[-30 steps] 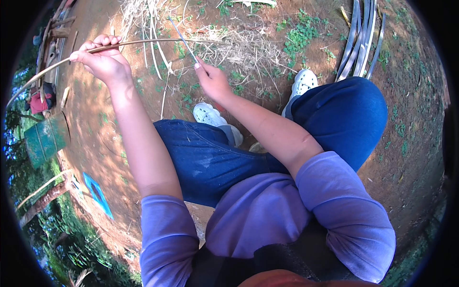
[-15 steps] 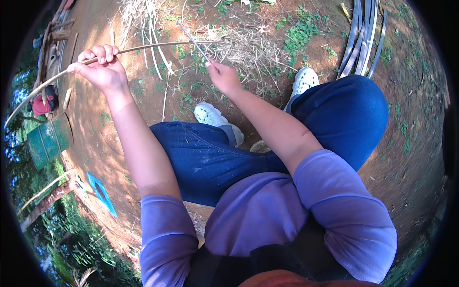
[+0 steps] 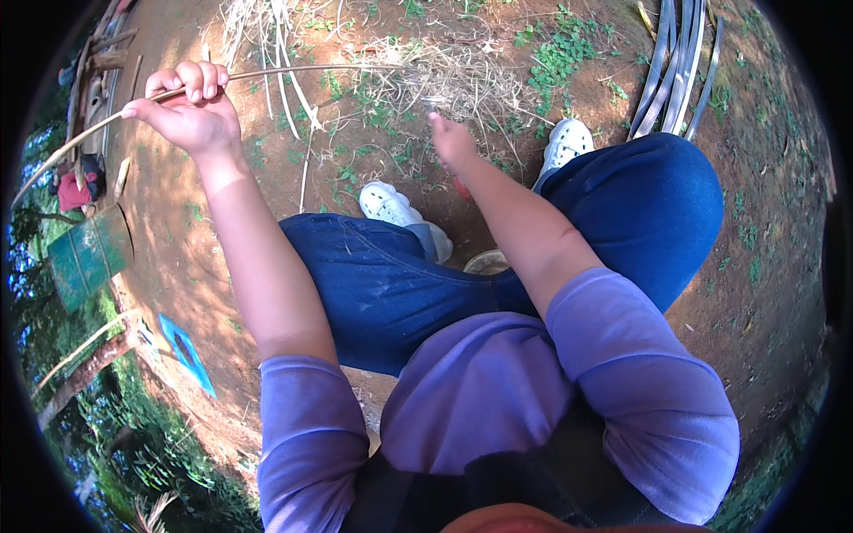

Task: The person shaves thin layers from long strips of wood using a small knife, handling multiple strips and occasionally repositioning them on the ground.

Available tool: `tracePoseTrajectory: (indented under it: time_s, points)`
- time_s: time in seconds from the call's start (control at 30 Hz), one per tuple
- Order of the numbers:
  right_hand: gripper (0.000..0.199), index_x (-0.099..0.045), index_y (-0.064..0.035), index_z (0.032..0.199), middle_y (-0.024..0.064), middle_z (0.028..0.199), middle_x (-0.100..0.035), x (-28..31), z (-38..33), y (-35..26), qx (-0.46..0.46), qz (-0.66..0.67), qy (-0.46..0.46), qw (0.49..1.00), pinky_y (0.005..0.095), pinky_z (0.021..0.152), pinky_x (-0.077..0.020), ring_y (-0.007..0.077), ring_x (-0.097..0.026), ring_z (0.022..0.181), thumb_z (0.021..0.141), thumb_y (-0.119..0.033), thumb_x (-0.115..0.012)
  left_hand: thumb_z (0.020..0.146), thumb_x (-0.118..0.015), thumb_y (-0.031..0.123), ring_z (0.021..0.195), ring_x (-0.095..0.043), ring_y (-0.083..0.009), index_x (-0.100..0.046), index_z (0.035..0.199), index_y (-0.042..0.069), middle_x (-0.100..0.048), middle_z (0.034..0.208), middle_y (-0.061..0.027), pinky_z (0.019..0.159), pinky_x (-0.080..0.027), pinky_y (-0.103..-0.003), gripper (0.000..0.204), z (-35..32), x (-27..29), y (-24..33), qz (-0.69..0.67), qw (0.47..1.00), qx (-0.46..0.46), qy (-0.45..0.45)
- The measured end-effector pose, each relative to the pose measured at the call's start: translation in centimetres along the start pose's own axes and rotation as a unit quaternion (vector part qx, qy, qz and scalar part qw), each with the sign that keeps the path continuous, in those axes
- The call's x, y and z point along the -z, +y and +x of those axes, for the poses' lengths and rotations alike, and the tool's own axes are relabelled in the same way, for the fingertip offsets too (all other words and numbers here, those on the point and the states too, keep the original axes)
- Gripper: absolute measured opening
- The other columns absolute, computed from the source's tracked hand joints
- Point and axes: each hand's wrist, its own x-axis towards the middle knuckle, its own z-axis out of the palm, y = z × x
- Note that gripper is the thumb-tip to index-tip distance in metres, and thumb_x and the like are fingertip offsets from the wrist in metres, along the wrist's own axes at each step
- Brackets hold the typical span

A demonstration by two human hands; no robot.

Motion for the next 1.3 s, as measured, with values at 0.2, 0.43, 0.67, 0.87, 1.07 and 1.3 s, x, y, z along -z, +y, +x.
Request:
tracePoseTrajectory:
  time_s: [0.2,0.43,0.67,0.87,1.07,1.3]
  points:
    - [0.05,-0.065,-0.0185,0.133,0.0162,0.087,-0.071,0.9,0.0,3.2,-0.029,-0.045,0.019,0.998,0.041,0.071,-0.056,0.0252,-0.07,0.068,0.105,-0.05,-0.039,0.087,-0.033,0.088,0.052,-0.03,-0.0155,-0.049,0.077,0.014,-0.031,0.055,0.0003,0.056,-0.033,-0.033,0.076,-0.1,0.9,-0.4,-0.032,0.998,0.006,-0.055]
    - [0.048,-0.065,-0.0194,0.135,0.0175,0.072,-0.067,-4.2,-1.7,-2.4,0.19,0.056,0.059,0.978,0.0426,0.071,-0.0531,0.0293,-0.07,0.072,0.104,-0.049,-0.043,0.082,-0.037,0.092,0.051,-0.03,-0.0148,-0.048,0.074,0.015,-0.031,0.055,0.0015,0.054,-0.032,-0.032,0.078,0.6,2.2,-0.5,-0.007,0.999,-0.016,-0.03]
    - [0.047,-0.064,-0.019,0.135,0.0197,0.08,-0.07,-4.6,-3.6,-6.4,0.218,0.067,-0.001,0.974,0.0436,0.077,-0.0541,0.0313,-0.07,0.076,0.102,-0.049,-0.049,0.081,-0.037,0.093,0.05,-0.031,-0.0144,-0.049,0.074,0.014,-0.033,0.055,0.0017,0.054,-0.032,-0.032,0.08,0.5,2.4,-0.7,-0.043,0.997,-0.001,-0.064]
    - [0.05,-0.071,-0.0141,0.124,0.0158,0.082,-0.071,2.6,4.9,5.9,0.085,-0.123,0.093,0.984,0.0421,0.074,-0.0578,0.0289,-0.071,0.072,0.103,-0.052,-0.047,0.078,-0.043,0.093,0.052,-0.032,-0.0132,-0.054,0.072,0.015,-0.034,0.054,0.0025,0.059,-0.032,-0.031,0.079,0.4,-0.5,-0.8,-0.035,0.997,0.001,-0.069]
    - [0.049,-0.071,-0.0088,0.117,0.0098,0.069,-0.064,-2.7,0.2,0.1,0.008,0.113,0.019,0.993,0.0351,0.057,-0.0522,0.02,-0.062,0.053,0.104,-0.049,-0.047,0.082,-0.034,0.093,0.05,-0.032,-0.0142,-0.05,0.075,0.013,-0.032,0.053,0.0011,0.054,-0.034,-0.032,0.081,0.8,1.8,-0.4,-0.064,0.992,0.001,-0.108]
    - [0.047,-0.062,-0.0144,0.137,0.0111,0.064,-0.061,-6.0,-2.7,-5.8,0.239,0.142,0.007,0.961,0.0387,0.063,-0.0476,0.0202,-0.057,0.06,0.104,-0.045,-0.051,0.08,-0.031,0.094,0.048,-0.032,-0.0142,-0.051,0.072,0.012,-0.034,0.052,0.0006,0.05,-0.033,-0.03,0.085,1.0,2.7,-1.2,-0.045,0.996,-0.021,-0.07]
